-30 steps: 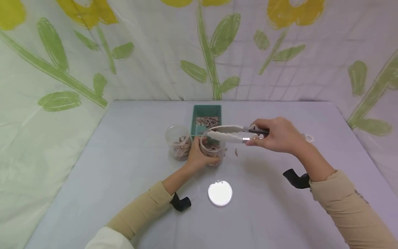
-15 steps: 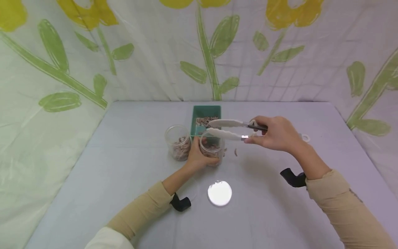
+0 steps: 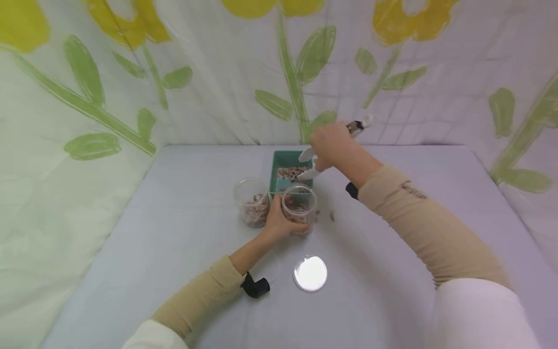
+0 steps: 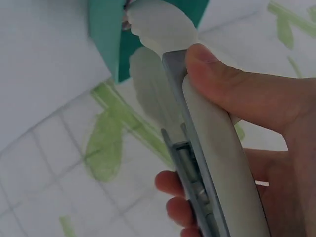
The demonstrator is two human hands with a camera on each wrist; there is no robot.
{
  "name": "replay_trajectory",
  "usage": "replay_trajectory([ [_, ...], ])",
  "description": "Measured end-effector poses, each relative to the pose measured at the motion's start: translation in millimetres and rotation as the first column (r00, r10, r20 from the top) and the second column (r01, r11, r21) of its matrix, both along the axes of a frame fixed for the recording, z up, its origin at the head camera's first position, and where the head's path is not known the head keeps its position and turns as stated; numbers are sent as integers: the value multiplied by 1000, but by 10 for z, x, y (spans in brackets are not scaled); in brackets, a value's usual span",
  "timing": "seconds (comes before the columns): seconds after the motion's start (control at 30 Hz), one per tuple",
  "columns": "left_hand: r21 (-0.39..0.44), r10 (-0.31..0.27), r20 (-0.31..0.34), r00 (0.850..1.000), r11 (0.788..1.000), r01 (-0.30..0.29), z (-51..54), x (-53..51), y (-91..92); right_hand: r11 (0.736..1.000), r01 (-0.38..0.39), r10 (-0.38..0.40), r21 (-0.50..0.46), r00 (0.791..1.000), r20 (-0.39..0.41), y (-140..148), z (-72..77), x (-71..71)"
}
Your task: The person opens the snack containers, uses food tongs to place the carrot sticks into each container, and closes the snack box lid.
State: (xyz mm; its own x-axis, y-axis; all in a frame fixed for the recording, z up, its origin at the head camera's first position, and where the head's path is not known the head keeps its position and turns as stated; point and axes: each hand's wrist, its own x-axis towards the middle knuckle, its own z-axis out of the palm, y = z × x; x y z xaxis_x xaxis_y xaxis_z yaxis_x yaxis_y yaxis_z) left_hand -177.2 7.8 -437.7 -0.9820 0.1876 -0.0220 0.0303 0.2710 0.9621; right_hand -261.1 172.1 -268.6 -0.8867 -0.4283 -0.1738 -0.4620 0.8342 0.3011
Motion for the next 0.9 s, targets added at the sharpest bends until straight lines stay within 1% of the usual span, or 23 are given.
replay_trajectory([
  [0.07, 4, -9, 8, 1000, 1000, 9, -8, -1, 9, 997, 40, -43, 60, 998, 47, -170, -31, -115],
  [0.1, 4, -15, 6, 1000, 1000, 15, -16, -1, 15, 993, 73, -79, 91, 994, 69, -247, -63, -161],
  [0.17, 4, -23, 2, 1000, 1000, 23, -27, 1, 26, 981, 129, -142, 143, 986, 86, -368, -157, -238],
  [0.2, 3, -24, -2, 1000, 1000, 24, -32, 3, 32, 977, 138, -152, 160, 985, 78, -409, -212, -261],
  [0.3, -8, -27, -19, 999, 1000, 27, -62, 7, 55, 976, 127, -133, 180, 991, 23, -456, -373, -293],
  [0.4, -13, -22, -39, 999, 1000, 21, -69, 21, 87, 985, 94, -92, 145, 996, -21, -393, -457, -285],
  [0.63, -31, 1, -86, 996, 999, -4, -45, 20, 89, 999, 46, -45, 18, 998, -33, -184, -530, -254],
  [0.83, -41, 4, -87, 996, 999, -8, -25, 11, 77, 995, 58, -60, -83, 998, -18, -85, -595, -205],
  [0.9, -44, 6, -84, 996, 999, -10, -21, 11, 78, 987, 88, -89, -133, 996, 3, -48, -606, -189],
])
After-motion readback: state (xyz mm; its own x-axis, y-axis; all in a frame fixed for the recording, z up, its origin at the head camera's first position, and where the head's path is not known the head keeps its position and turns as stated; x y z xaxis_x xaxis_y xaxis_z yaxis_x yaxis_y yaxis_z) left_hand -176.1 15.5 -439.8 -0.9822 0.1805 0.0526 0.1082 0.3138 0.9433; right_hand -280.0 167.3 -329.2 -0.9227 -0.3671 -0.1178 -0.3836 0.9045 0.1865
